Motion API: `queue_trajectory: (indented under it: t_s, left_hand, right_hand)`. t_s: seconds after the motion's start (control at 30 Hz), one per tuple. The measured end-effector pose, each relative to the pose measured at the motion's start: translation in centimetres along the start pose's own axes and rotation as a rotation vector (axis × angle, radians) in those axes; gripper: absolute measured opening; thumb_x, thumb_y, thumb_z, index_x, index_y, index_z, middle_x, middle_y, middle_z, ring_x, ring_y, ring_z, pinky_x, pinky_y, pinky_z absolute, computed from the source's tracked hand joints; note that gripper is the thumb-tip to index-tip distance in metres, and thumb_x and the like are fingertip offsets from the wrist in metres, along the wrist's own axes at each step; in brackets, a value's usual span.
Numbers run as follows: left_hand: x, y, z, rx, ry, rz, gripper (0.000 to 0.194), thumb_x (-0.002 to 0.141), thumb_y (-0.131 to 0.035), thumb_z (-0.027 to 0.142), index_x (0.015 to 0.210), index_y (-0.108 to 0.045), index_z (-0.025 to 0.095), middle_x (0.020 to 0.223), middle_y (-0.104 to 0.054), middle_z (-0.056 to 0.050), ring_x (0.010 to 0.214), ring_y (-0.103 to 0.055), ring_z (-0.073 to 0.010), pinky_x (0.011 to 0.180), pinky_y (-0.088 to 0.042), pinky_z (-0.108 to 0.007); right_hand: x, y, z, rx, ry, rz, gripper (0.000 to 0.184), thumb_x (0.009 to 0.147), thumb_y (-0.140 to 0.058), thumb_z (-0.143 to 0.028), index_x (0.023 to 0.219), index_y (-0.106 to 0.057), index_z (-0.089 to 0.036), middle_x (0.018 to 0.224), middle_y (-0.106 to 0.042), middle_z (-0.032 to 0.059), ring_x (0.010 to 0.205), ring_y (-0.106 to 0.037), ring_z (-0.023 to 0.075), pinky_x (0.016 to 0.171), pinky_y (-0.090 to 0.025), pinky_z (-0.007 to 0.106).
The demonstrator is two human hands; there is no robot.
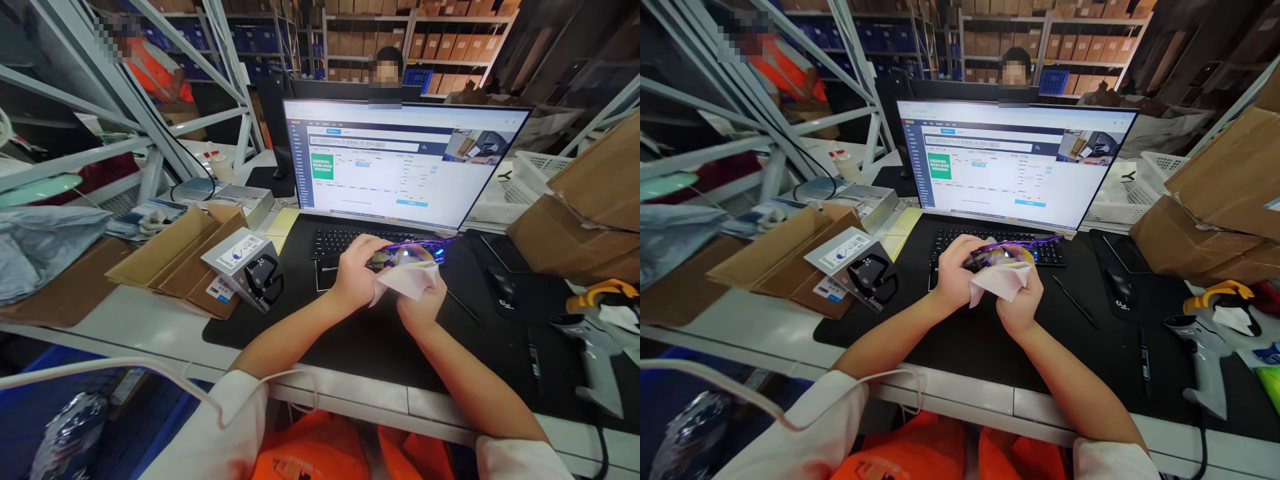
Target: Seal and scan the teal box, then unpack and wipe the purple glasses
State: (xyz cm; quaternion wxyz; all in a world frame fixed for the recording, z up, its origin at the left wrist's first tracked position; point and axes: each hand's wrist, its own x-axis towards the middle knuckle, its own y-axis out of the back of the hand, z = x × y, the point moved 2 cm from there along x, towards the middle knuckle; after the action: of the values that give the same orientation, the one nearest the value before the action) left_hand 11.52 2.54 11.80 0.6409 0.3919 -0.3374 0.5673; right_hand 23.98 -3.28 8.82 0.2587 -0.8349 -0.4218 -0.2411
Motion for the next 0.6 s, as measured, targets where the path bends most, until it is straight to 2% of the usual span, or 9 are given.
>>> queue_trajectory:
  t_s: [0.07,0.13,0.27,0.37,0.47,0.53,0.6]
  left_hand:
    - [0.0,0.0,0.1,0.006,0.023,-0.009,0.022,0.088,-0.076,0.024,0.11,-0.076,0.02,0.1,-0.073,-0.007,0.088,-0.07,-0.02,0.079,-0.058,-0.032]
    - [0.1,0.0,0.2,0.016,0.037,-0.004,0.021,0.089,-0.073,0.024,0.11,-0.077,0.02,0.099,-0.074,-0.007,0.088,-0.071,-0.0196,0.078,-0.058,-0.031]
    - [0.3,0.1,0.5,-0.001,0.029,0.002,0.025,0.086,-0.078,0.029,0.11,-0.077,0.021,0.098,-0.075,-0.006,0.086,-0.071,-0.0201,0.076,-0.058,-0.031]
    - [0.5,0.3,0.8,-0.025,-0.009,-0.002,0.037,0.077,-0.088,0.033,0.109,-0.077,0.02,0.095,-0.074,-0.006,0.084,-0.071,-0.0208,0.075,-0.058,-0.031]
    - [0.7,0.6,1.1,0.01,-0.039,0.002,0.032,0.081,-0.084,0.025,0.111,-0.077,0.02,0.098,-0.074,-0.007,0.086,-0.071,-0.02,0.076,-0.058,-0.03]
    - [0.7,0.8,1.2,0.041,-0.044,0.008,0.026,0.086,-0.077,0.02,0.112,-0.076,0.02,0.099,-0.075,-0.007,0.087,-0.071,-0.0192,0.077,-0.058,-0.03]
    - [0.7,0.8,1.2,0.063,-0.047,0.004,0.026,0.088,-0.074,0.019,0.114,-0.075,0.02,0.1,-0.074,-0.007,0.087,-0.071,-0.0192,0.077,-0.058,-0.03]
  right_hand:
    - [0.0,0.2,0.2,-0.064,0.099,-0.019,0.045,0.079,-0.085,-0.029,0.123,-0.074,-0.026,0.128,-0.072,0.0112,0.124,-0.068,0.0341,0.107,-0.055,0.054]
    - [0.3,0.3,0.3,-0.08,0.132,-0.083,0.046,0.081,-0.084,-0.029,0.126,-0.074,-0.026,0.133,-0.07,0.0115,0.131,-0.063,0.0355,0.111,-0.053,0.057]
    - [1.0,0.7,-0.9,-0.135,0.141,-0.169,0.032,0.083,-0.081,-0.031,0.115,-0.078,-0.028,0.13,-0.073,0.0092,0.134,-0.062,0.0355,0.117,-0.048,0.059]
    - [0.9,1.0,-1.6,-0.119,0.059,-0.123,0.038,0.08,-0.085,-0.035,0.116,-0.079,-0.027,0.121,-0.075,0.0096,0.122,-0.068,0.0353,0.108,-0.055,0.056]
    - [0.3,0.8,-1.3,-0.009,-0.089,-0.087,0.056,0.08,-0.086,-0.037,0.132,-0.072,-0.026,0.119,-0.075,0.0108,0.102,-0.075,0.0314,0.091,-0.063,0.051]
    - [-0.1,0.4,-1.0,0.025,-0.123,-0.096,0.061,0.081,-0.086,-0.039,0.138,-0.068,-0.026,0.12,-0.075,0.0116,0.101,-0.076,0.031,0.09,-0.064,0.05]
    - [-0.1,0.0,-1.0,0.008,-0.095,-0.127,0.06,0.081,-0.086,-0.042,0.135,-0.069,-0.025,0.124,-0.075,0.0126,0.113,-0.073,0.0329,0.098,-0.061,0.052]
